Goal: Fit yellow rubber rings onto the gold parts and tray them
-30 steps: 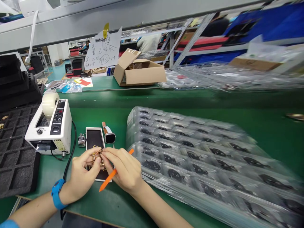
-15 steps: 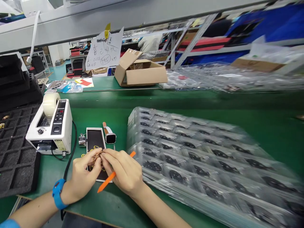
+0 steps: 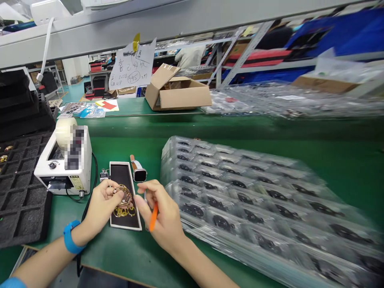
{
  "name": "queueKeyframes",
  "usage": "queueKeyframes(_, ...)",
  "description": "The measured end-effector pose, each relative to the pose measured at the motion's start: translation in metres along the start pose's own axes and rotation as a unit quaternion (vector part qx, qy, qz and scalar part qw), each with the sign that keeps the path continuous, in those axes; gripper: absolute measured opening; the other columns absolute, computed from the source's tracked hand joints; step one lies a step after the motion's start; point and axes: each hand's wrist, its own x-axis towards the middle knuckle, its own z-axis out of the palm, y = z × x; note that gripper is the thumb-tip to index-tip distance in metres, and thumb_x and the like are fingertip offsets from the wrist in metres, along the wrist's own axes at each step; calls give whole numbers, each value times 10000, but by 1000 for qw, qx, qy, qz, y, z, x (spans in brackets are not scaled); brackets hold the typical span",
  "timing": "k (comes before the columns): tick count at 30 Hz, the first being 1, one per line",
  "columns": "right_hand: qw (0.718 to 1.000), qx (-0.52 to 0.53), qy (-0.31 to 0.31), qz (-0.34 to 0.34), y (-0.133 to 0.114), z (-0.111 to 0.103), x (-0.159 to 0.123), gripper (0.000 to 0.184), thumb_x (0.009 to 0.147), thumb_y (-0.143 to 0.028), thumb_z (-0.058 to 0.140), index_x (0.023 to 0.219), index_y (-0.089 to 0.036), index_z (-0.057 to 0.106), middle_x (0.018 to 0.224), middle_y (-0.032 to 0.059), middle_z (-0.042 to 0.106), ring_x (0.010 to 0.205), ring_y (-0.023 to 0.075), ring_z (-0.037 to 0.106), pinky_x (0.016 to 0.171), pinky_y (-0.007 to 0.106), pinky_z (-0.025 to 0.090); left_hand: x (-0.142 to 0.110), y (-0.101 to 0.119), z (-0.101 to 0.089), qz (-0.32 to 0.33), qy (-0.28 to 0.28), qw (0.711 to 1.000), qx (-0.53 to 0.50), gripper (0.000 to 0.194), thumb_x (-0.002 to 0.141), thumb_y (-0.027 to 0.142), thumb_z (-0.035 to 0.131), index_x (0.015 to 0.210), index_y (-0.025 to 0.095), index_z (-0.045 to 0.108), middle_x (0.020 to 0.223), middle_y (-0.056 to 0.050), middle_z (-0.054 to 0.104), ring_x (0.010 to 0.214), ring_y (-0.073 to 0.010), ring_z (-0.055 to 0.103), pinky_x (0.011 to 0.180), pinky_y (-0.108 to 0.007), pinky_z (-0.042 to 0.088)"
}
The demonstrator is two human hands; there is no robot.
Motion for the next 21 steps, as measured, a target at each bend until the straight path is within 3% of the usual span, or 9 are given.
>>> queueKeyframes(4,983,111,-103,104,0,-4,2,114,942,-244,393,926,-202,498,675,-18,540,535,99,520,494,204,440,1,7,-4,-25,-22,999,2,308,645,348,757,734,147,540,591,26,618,496,-107,602,535,-228,500)
queueKeyframes(8,962,160,-196,105,-1,-5,3,156,949,-253,369,886,-202,502,702,-15,552,567,102,510,523,212,426,0,10,-7,-22,-45,999,18,228,650,281,736,684,131,567,561,31,573,465,-85,564,468,-188,429)
queueKeyframes(14,971,126,-196,56,-1,-4,2,182,947,-204,353,791,-209,445,684,-25,492,564,97,439,524,205,383,-1,10,-7,-24,-54,998,32,256,614,273,751,672,140,540,534,59,510,399,-46,466,400,-170,352)
queueKeyframes(21,953,162,-231,107,0,-3,1,298,971,-306,285,702,-211,372,633,-29,439,567,107,422,534,224,375,0,11,-4,-31,-55,996,56,288,601,314,759,641,143,530,474,70,473,384,-35,399,397,-172,320)
